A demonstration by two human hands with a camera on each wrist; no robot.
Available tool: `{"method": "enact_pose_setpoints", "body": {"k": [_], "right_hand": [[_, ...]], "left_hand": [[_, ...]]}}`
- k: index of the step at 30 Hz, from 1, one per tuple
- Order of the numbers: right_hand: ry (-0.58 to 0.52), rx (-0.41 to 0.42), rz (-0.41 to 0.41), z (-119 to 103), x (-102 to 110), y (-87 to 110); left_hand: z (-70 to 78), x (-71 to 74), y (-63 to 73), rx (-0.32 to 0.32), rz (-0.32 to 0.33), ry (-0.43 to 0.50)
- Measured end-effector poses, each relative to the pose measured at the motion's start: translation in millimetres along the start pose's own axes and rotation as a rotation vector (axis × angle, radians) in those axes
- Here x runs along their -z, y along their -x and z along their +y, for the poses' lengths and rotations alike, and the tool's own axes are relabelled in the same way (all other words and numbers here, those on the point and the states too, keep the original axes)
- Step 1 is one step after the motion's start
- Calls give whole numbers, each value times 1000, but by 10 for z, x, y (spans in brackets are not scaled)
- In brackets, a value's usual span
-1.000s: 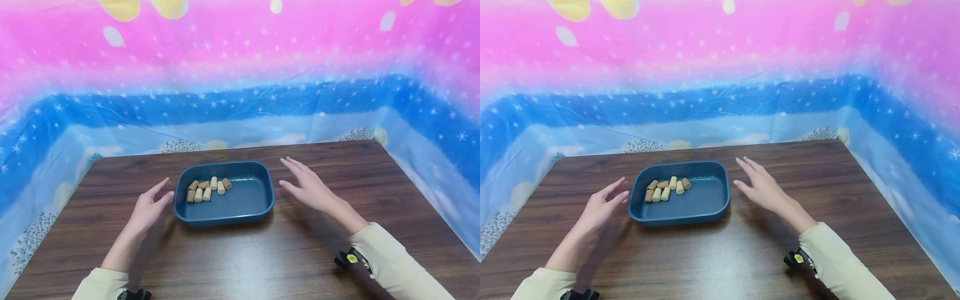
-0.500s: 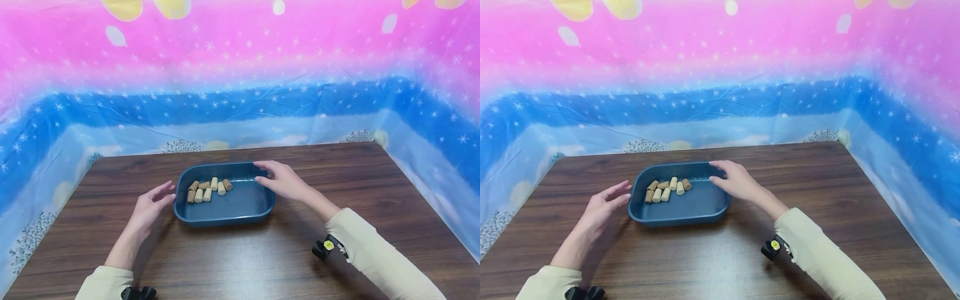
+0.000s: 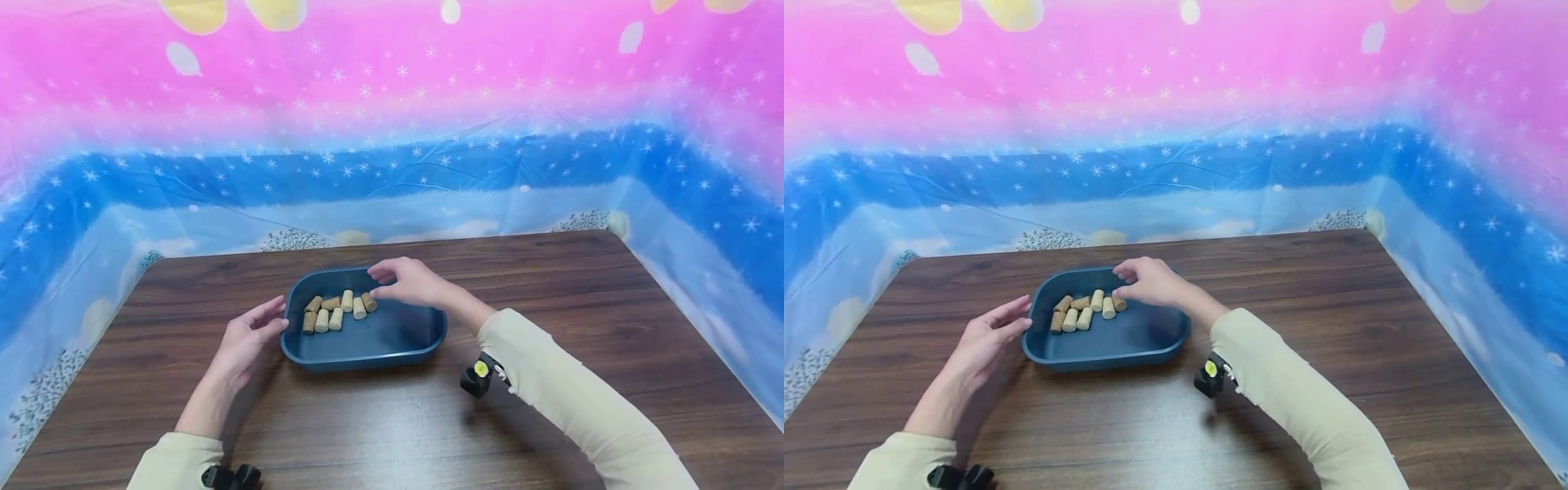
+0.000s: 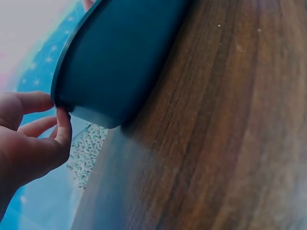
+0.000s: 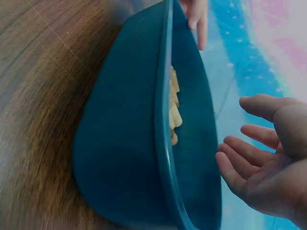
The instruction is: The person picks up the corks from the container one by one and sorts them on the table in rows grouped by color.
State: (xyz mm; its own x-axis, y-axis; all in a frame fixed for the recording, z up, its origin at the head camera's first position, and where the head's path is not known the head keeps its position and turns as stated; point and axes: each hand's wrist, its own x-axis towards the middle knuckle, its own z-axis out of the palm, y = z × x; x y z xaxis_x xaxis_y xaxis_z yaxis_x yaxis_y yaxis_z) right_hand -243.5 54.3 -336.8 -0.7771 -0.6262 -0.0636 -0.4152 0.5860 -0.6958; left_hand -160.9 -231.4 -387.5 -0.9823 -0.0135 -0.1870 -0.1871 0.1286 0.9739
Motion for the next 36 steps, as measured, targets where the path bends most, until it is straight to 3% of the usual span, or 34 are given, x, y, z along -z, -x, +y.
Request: {"method": "enact_pose_setpoints", "body": {"k": [12, 18, 28, 36], "right_hand": [[24, -48, -84, -13, -298, -306], [104, -75, -63, 11, -360, -386], [138, -98, -33, 84, -419, -452], [218, -72, -35, 75, -484, -499]], "left_hand": [[-28, 52, -39, -11, -65, 114], [-14, 51, -59, 8, -64, 123], [-56, 43, -78, -22, -54, 176], [-66, 46, -73, -17, -52, 169]]}}
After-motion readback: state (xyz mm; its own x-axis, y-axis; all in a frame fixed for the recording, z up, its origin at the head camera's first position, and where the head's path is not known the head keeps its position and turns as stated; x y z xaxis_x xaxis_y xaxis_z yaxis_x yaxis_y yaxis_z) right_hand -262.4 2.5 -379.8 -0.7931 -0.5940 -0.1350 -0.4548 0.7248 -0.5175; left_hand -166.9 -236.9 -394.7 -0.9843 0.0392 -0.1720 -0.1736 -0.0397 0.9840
